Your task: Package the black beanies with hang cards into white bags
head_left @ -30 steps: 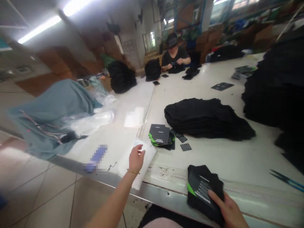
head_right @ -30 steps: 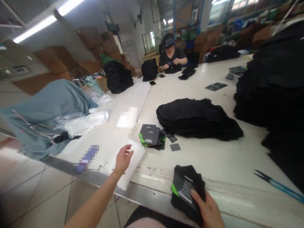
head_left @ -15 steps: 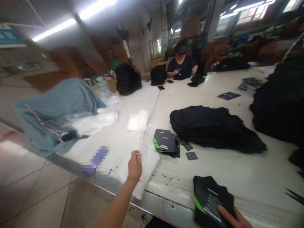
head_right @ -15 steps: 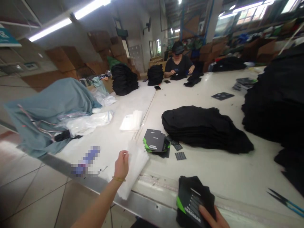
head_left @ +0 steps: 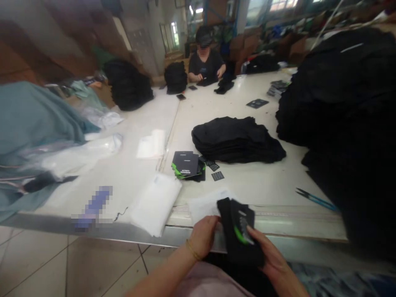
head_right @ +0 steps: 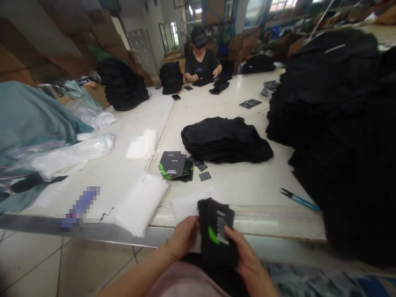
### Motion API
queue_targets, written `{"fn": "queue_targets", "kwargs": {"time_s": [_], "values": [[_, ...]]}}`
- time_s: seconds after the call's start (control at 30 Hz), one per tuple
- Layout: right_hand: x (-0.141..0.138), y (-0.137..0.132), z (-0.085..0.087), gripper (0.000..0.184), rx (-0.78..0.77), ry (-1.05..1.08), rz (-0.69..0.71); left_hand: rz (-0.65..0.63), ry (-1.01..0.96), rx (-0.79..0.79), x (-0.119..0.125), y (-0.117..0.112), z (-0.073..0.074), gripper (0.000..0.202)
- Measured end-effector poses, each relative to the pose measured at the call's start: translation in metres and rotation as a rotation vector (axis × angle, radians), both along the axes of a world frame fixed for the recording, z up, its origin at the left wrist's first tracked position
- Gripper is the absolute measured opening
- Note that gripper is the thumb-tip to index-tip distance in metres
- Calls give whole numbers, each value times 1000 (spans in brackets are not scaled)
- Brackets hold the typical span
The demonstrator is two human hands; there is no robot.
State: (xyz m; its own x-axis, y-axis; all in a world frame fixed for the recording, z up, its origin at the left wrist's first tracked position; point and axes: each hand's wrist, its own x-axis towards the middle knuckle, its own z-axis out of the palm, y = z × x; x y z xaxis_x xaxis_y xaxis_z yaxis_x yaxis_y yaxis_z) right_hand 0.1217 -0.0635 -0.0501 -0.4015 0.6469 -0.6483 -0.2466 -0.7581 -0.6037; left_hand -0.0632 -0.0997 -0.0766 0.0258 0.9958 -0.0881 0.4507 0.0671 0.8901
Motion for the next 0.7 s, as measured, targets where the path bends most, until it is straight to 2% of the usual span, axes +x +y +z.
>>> {"fn": "queue_targets", "kwargs": {"time_s": [0.07, 0.13, 0.17, 0.23, 0.37, 0.47, 0.57, 0.63, 0.7], "values": [[16, 7, -6, 31, 41, -49, -152, -184, 157, 100, -8, -10, -1, 25], [24, 6, -5, 32, 57, -34, -208, -326, 272, 173, -13, -13, 1, 27], [24, 3, -2, 32, 46, -9, -191, -351, 278, 180, -14, -11, 4, 32], [19, -2, 3, 32, 31, 49, -66, -344, 224, 180, -13, -2, 9, 47], [10, 1, 4, 36, 171, 51, 239, -274, 176, 190, -16, 19, 19, 69], [8, 12, -3, 31, 311, -161, 259, -381, 322, 206, -18, 22, 24, 86], [-1, 18, -4, 27, 522, -328, 288, -557, 515, 262, -13, 19, 29, 91], [-9, 21, -3, 30, 614, -325, 334, -625, 629, 296, -11, 16, 32, 87], [-16, 23, -4, 29, 577, -262, 299, -655, 718, 317, -12, 14, 34, 81]]}}
